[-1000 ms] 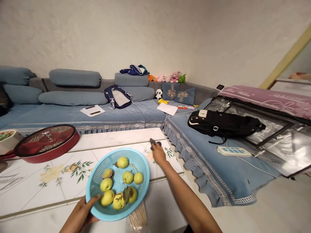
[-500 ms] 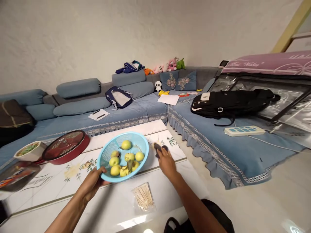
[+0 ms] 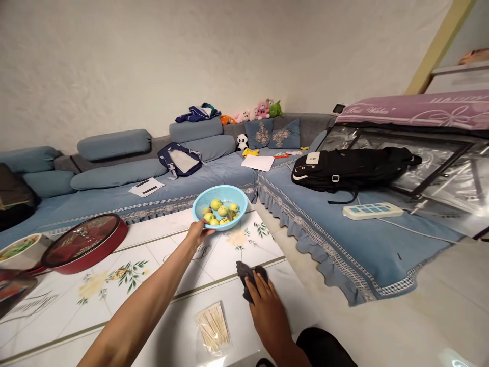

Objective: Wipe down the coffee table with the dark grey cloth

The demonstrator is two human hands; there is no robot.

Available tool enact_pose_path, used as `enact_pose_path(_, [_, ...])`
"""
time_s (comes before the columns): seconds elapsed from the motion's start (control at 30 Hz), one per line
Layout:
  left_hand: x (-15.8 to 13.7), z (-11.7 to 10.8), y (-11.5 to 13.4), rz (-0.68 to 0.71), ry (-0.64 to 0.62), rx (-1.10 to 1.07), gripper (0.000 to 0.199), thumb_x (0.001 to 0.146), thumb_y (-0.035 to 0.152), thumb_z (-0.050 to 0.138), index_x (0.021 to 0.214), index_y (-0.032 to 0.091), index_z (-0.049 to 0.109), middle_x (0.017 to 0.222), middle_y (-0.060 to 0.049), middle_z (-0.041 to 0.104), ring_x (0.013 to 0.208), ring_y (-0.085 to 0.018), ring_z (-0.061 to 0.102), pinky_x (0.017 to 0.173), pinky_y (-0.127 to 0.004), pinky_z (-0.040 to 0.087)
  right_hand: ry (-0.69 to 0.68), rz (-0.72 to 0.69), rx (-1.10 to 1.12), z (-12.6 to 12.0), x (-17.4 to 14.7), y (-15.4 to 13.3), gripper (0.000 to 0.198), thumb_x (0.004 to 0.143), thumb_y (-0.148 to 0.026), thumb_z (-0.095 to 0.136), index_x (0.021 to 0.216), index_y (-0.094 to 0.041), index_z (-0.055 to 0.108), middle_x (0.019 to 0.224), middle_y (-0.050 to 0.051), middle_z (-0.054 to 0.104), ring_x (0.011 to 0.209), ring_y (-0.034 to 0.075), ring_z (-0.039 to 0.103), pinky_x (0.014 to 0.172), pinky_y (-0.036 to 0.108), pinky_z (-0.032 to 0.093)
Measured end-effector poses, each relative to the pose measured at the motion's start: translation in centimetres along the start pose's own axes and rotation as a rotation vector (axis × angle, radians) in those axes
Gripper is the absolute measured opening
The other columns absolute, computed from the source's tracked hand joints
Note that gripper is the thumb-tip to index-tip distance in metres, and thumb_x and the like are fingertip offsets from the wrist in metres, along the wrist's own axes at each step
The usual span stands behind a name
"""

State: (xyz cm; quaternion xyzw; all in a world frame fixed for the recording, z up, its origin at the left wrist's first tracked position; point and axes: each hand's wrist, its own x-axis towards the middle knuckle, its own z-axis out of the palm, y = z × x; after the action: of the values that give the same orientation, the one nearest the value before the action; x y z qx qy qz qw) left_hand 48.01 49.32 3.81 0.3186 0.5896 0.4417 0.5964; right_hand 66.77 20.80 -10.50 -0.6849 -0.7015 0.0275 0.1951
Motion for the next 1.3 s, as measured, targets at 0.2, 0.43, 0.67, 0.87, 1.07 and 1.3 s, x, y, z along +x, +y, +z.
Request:
enact_pose_path(0.2, [2.4, 3.0, -0.8, 0.004, -0.036, 0.136, 0.034, 0.108, 0.042, 0.065, 0.127, 0.013, 0.065, 0.101, -0.006, 0.074, 0.074, -0.014, 0.072, 0.065, -0.028, 0.064, 0.027, -0.039, -0.055, 0.4, -1.2, 0.5, 0.069, 0.096, -0.012, 0.051, 0.163, -0.029, 0.054, 0.169, 0.006, 0.05, 0.156, 0.029, 0.049, 0.128, 0.049, 0.042])
enact_pose_path(0.43, [-4.7, -3.2, -2.9, 0.224, -0.154, 0.496, 0.049, 0.096, 0.044, 0.075, 0.132, 0.013, 0.065, 0.129, -0.019, 0.074, 0.106, -0.028, 0.075, 0.091, -0.038, 0.062, -0.077, 0.067, -0.044, -1.1, 5.3, -1.1, 0.061, 0.103, -0.017, 0.046, 0.165, -0.019, 0.051, 0.172, 0.013, 0.045, 0.161, 0.03, 0.04, 0.133, 0.051, 0.032])
enact_pose_path(0.67, [-19.6, -14.3, -17.4, 0.876, -0.17, 0.958, 0.039, 0.102, 0.04, 0.063, 0.135, 0.021, 0.07, 0.14, -0.017, 0.07, 0.129, -0.036, 0.066, 0.114, -0.058, 0.052, -0.081, 0.368, 0.017, -2.3, 14.5, -3.7, 0.062, 0.106, -0.017, 0.042, 0.167, -0.006, 0.043, 0.174, 0.027, 0.036, 0.164, 0.038, 0.031, 0.133, 0.058, 0.022])
enact_pose_path(0.87, [-21.3, -14.1, -21.3, 1.123, 0.034, 1.084, 0.042, 0.109, 0.03, 0.054, 0.149, 0.017, 0.058, 0.144, -0.018, 0.068, 0.138, -0.035, 0.063, 0.122, -0.065, 0.047, -0.195, 0.014, 0.123, 0.2, 18.6, -12.7, 0.059, 0.105, -0.016, 0.051, 0.163, -0.02, 0.053, 0.173, 0.016, 0.044, 0.16, 0.03, 0.04, 0.134, 0.05, 0.025])
enact_pose_path(1.07, [-22.2, -14.6, -20.2, 1.118, 0.009, 1.064, 0.053, 0.11, 0.036, 0.057, 0.158, 0.017, 0.048, 0.151, -0.021, 0.064, 0.145, -0.035, 0.059, 0.124, -0.064, 0.044, -0.286, -0.205, 0.21, -1.1, 13.2, -9.5, 0.058, 0.104, -0.022, 0.057, 0.162, -0.028, 0.056, 0.173, 0.007, 0.046, 0.159, 0.024, 0.041, 0.132, 0.04, 0.031])
enact_pose_path(1.3, [-24.3, -17.2, -20.7, 1.193, -0.2, 1.057, 0.072, 0.102, 0.036, 0.073, 0.165, 0.024, 0.041, 0.166, -0.02, 0.051, 0.157, -0.038, 0.045, 0.127, -0.069, 0.039, -0.073, 0.265, 0.02, -3.9, 8.8, 0.1, 0.063, 0.102, -0.017, 0.048, 0.165, -0.014, 0.05, 0.171, 0.02, 0.046, 0.157, 0.035, 0.043, 0.13, 0.052, 0.033])
